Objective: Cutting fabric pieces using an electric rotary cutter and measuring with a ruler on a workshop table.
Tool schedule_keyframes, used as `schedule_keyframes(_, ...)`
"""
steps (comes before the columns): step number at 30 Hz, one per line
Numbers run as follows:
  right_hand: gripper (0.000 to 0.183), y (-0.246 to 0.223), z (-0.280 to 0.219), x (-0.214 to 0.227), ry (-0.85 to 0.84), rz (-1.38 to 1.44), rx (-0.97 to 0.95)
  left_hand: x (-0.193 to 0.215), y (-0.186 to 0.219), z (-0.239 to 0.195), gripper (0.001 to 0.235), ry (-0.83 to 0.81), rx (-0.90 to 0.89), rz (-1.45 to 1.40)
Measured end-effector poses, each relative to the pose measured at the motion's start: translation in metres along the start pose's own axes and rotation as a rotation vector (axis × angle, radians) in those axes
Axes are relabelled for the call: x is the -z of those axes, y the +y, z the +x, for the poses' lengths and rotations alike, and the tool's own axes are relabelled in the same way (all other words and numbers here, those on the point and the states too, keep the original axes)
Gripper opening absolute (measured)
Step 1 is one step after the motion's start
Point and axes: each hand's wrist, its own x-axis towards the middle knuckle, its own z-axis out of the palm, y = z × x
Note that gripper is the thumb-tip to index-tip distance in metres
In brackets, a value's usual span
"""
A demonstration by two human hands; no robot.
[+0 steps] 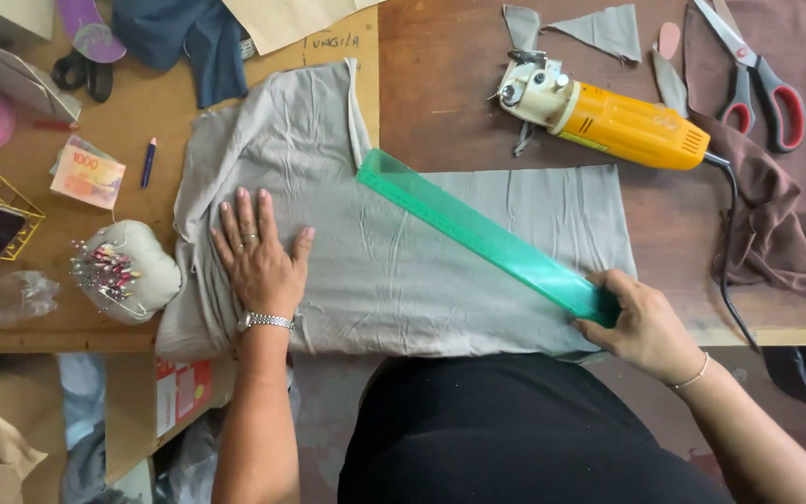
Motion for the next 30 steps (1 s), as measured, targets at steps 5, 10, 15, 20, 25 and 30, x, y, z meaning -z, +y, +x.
schedule_keyframes(5,0.054,-0.033,-0.010,0.016,0.075,-0.173,0.126,0.037,0.036,-0.020,0.079,0.161,-0.200,-0.133)
schedule_keyframes(10,0.057,-0.084,-0.011,0.039,-0.052,-0.242,0.282,0.073,0.116,-0.034,0.073,0.196,-0.847,-0.140)
schedule_keyframes(15,0.052,-0.100,0.031,0.092,-0.087,-0.013,0.501,0.065,0.128,-0.031,0.025,0.252,-0.927,-0.212)
schedule_keyframes(20,0.084,-0.039,0.143,0.083,0.449,-0.481,0.307,0.017,0.097,-0.033,0.076,0.172,-0.856,-0.185)
schedule_keyframes(25,0.090,-0.026,0.187,0.083,0.453,-0.691,0.302,0.003,0.083,-0.036,0.084,0.125,-0.741,-0.217)
schedule_keyframes(30,0.084,-0.009,0.187,0.095,0.576,-0.850,0.389,0.003,0.087,-0.029,0.038,0.324,-0.767,-0.251)
